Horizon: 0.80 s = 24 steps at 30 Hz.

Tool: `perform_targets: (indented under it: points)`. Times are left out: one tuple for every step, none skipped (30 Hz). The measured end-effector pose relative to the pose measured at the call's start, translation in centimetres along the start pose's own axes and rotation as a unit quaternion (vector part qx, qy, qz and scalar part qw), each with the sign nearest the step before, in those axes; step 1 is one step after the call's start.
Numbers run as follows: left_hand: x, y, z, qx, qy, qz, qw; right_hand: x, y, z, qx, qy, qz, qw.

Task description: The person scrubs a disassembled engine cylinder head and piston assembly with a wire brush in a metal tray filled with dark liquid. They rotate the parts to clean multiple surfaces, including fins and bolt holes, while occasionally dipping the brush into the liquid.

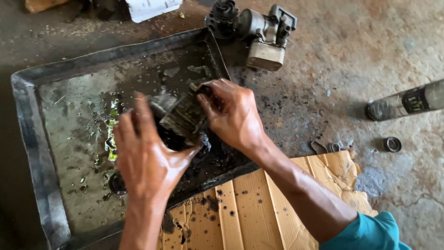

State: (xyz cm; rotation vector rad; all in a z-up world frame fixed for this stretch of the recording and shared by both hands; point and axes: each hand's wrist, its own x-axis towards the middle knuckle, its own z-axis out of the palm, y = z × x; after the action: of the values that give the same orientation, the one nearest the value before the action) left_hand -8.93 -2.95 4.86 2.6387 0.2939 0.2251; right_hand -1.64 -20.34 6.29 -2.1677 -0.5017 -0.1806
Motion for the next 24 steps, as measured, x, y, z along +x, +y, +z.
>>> perform_targets:
  points:
    - [-0.2,0.2,0.0,0.007,0.015,0.008,1.000,0.1,-0.3,0.2,-0.032,0.009,-0.030,0.999]
    - [-0.2,0.5,0.1,0.014,0.031,0.017,0.999,0.0,-0.6,0.3,-0.013,-0.009,-0.041,0.999]
    - [-0.1,0.6,0.1,0.021,0.047,0.025,0.998,-0.1,-0.7,0.5,0.006,-0.028,-0.052,0.998]
    - [-0.1,0.7,0.2,0.006,0.053,0.029,0.998,-0.3,-0.8,0.6,0.025,-0.047,-0.060,0.997]
    - [-0.1,0.8,0.3,-0.009,0.059,0.033,0.998,-0.4,-0.7,0.9,0.015,-0.048,-0.030,0.998]
    - [-0.3,0.8,0.5,-0.024,0.065,0.037,0.997,-0.7,-0.6,1.1,0.005,-0.049,0.000,0.999]
    - [-0.4,0.8,0.7,-0.021,0.076,0.041,0.996,-0.9,-0.5,1.3,-0.006,-0.051,0.029,0.998]
    - [-0.3,0.8,0.9,-0.017,0.087,0.047,0.995,-1.0,-0.3,1.5,-0.007,-0.033,-0.005,0.999]
    - [-0.4,0.8,1.0,-0.014,0.097,0.052,0.994,-1.2,-0.3,1.8,-0.007,-0.015,-0.039,0.999]
    - [-0.2,0.6,1.0,-0.028,0.100,0.059,0.993,-1.2,-0.4,2.2,-0.006,0.004,-0.078,0.997]
    - [-0.3,0.5,1.0,-0.041,0.103,0.066,0.992,-0.7,-0.4,2.3,0.000,-0.012,-0.017,1.000]
    - [-0.8,0.3,0.9,-0.054,0.103,0.070,0.991,-0.6,-0.4,2.4,0.007,-0.032,0.046,0.998]
    - [-0.8,0.1,0.9,-0.047,0.104,0.065,0.991,-0.7,-0.8,2.7,0.014,-0.054,0.109,0.993]
    - [-0.8,0.2,1.1,-0.044,0.101,0.063,0.992,-0.7,-1.0,2.4,0.012,-0.034,0.062,0.997]
    - [-1.0,0.3,1.1,-0.041,0.098,0.060,0.993,-0.9,-1.4,2.1,0.010,-0.016,0.014,1.000]
    - [-0.7,0.4,1.0,-0.043,0.096,0.057,0.993,-0.5,-1.9,1.8,0.008,0.006,-0.039,0.999]
    - [-0.5,0.5,0.8,-0.045,0.094,0.053,0.993,0.4,-2.1,0.7,0.018,-0.046,0.001,0.999]
    - [-0.6,0.3,0.3,-0.041,0.093,0.045,0.994,1.0,-2.5,0.2,0.033,-0.102,0.039,0.993]
    - [-0.2,0.1,0.1,-0.044,0.097,0.043,0.993,1.9,-2.8,-0.2,0.048,-0.159,0.076,0.983]
    - [-0.1,0.0,0.0,-0.049,0.096,0.041,0.993,2.2,-2.9,-0.6,0.068,-0.181,0.066,0.979]
    - [-0.1,-0.1,-0.1,-0.054,0.095,0.038,0.993,2.5,-3.1,-0.4,0.089,-0.203,0.057,0.974]
    - [0.0,0.0,0.0,-0.051,0.092,0.042,0.994,3.0,-2.8,-1.2,0.101,-0.222,0.046,0.969]
    - [0.1,0.0,-0.2,-0.049,0.089,0.046,0.994,2.9,-2.9,-0.9,0.112,-0.199,0.066,0.971]
    - [0.3,-0.3,-0.3,-0.043,0.088,0.051,0.994,2.8,-3.1,0.0,0.124,-0.176,0.085,0.973]
